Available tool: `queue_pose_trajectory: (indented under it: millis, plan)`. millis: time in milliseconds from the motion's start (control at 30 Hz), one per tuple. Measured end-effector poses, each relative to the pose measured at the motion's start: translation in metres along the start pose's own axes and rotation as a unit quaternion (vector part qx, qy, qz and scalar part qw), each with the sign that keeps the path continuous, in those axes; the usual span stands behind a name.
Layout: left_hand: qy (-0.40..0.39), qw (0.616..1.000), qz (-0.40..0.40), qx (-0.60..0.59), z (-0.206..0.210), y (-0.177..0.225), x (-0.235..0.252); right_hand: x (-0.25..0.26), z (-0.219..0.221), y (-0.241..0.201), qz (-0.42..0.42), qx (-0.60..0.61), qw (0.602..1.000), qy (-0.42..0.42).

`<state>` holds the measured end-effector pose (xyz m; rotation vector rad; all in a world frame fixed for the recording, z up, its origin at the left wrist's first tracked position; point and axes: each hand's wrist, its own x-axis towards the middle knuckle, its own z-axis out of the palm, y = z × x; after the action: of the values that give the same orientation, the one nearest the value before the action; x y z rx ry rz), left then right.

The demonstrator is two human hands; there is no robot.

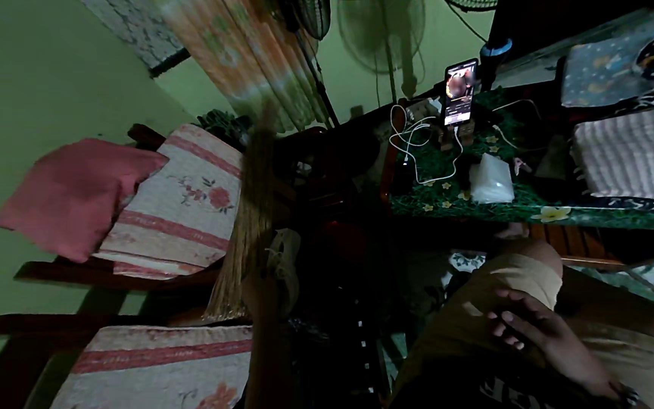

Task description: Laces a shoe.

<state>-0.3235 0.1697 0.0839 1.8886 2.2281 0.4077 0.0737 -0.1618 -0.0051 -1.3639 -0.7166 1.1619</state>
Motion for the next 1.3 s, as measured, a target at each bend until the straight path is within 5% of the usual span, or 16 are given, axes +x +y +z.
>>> queue_pose_trajectory:
  millis: [233,333,433,533,667,867,1067,1200,1300]
  plan:
    - [0.035,0.994,-0.031,0.1,-0.021,0.03,-0.02,0.0,-0.002,0.003,0.002,0.011,1.0,0.0]
    - [0.088,0.992,0.059,0.068,-0.03,0.056,-0.03,0.003,-0.002,0.003,0.007,0.011,1.0,-0.003]
    - [0.043,0.988,0.145,-0.025,-0.023,0.093,-0.024,0.005,0.0,-0.001,0.022,0.019,1.0,0.004]
    - [-0.036,0.982,0.183,-0.033,0.012,0.134,-0.012,0.006,0.001,-0.004,0.029,0.024,0.999,0.006]
    - [-0.227,0.954,0.164,0.107,0.086,0.172,0.028,0.005,-0.001,-0.02,0.062,0.001,0.998,-0.002]
    - [-0.144,0.959,0.112,0.218,0.148,0.169,0.076,0.025,-0.014,-0.035,-0.054,-0.07,0.993,0.078]
    - [-0.213,0.953,0.058,0.209,0.181,0.124,0.116,0.067,-0.033,-0.018,-0.164,-0.369,0.904,0.142]
    - [-0.224,0.958,0.109,0.139,0.176,0.143,0.115,0.086,-0.032,-0.007,-0.226,-0.476,0.841,0.117]
    - [-0.242,0.959,0.143,-0.031,0.169,0.167,0.12,0.099,-0.04,0.004,-0.242,-0.522,0.813,0.094]
